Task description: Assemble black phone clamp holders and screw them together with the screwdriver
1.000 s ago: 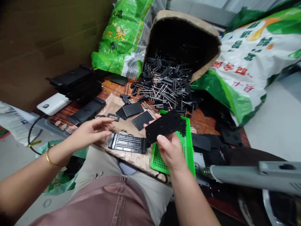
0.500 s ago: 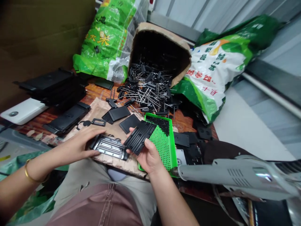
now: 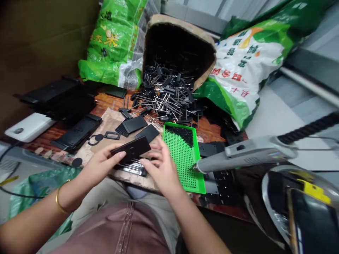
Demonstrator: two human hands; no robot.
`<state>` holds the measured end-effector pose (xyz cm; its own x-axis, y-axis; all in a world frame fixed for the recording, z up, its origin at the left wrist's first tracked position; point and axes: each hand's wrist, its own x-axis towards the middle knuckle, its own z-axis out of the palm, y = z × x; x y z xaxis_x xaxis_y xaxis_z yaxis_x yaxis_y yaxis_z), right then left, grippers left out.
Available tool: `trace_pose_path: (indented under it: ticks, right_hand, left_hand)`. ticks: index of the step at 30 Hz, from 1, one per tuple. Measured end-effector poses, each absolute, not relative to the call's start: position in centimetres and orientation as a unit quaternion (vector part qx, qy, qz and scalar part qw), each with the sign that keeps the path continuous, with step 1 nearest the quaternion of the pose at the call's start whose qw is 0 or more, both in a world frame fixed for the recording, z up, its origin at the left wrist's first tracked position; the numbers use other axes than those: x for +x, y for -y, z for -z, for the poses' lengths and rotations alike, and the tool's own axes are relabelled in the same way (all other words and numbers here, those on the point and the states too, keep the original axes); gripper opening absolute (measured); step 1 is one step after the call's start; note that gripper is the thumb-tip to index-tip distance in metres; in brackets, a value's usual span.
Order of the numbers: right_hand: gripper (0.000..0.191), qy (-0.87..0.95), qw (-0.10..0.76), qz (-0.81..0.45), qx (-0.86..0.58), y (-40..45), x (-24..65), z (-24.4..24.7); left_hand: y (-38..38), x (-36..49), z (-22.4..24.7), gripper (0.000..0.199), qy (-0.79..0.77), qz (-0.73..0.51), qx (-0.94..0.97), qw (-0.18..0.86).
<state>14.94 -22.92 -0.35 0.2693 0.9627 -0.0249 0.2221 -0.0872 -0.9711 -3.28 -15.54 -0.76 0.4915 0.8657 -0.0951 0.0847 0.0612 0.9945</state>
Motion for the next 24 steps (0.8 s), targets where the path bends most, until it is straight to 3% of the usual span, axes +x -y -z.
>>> trace_pose_path:
  ticks: [2, 4, 7, 13, 16, 21, 24]
  right_hand:
    - [0.081, 0.608, 0.417, -0.186, -0.649, 23.5, 16.3, -0.1]
    - [0.079, 0.724, 0.319, -0.08, -0.606, 23.6, 17.3, -0.4]
    - [0.069, 0.81, 0.234, -0.055, -0.534, 23.5, 17.6, -0.7]
    - [0.055, 0.831, 0.175, -0.083, -0.522, 25.7, 15.7, -0.3]
    - [0.053, 0.82, 0.173, -0.115, -0.533, 27.0, 14.8, -0.1]
    - [0.049, 0.801, 0.183, -0.111, -0.559, 26.6, 14.2, 0.1]
    - [0.049, 0.792, 0.178, -0.094, -0.576, 25.3, 14.1, 0.1]
  left_hand:
    - [15.2, -3.7, 0.8, 0.04, -0.406, -0.268, 0.501, 0.716]
    - [15.1, -4.0, 0.7, 0.048, -0.412, -0.221, 0.443, 0.765]
    - [15.4, -4.3, 0.5, 0.052, -0.41, -0.181, 0.426, 0.786]
    - [16.8, -6.7, 0.3, 0.044, -0.361, -0.089, 0.491, 0.788]
    - [17.4, -8.9, 0.1, 0.046, -0.365, -0.118, 0.621, 0.683]
    - [17.0, -10.9, -0.4, 0.074, -0.261, -0.161, 0.891, 0.335]
    - [15.9, -10.2, 0.0, 0.069, -0.259, -0.134, 0.923, 0.251]
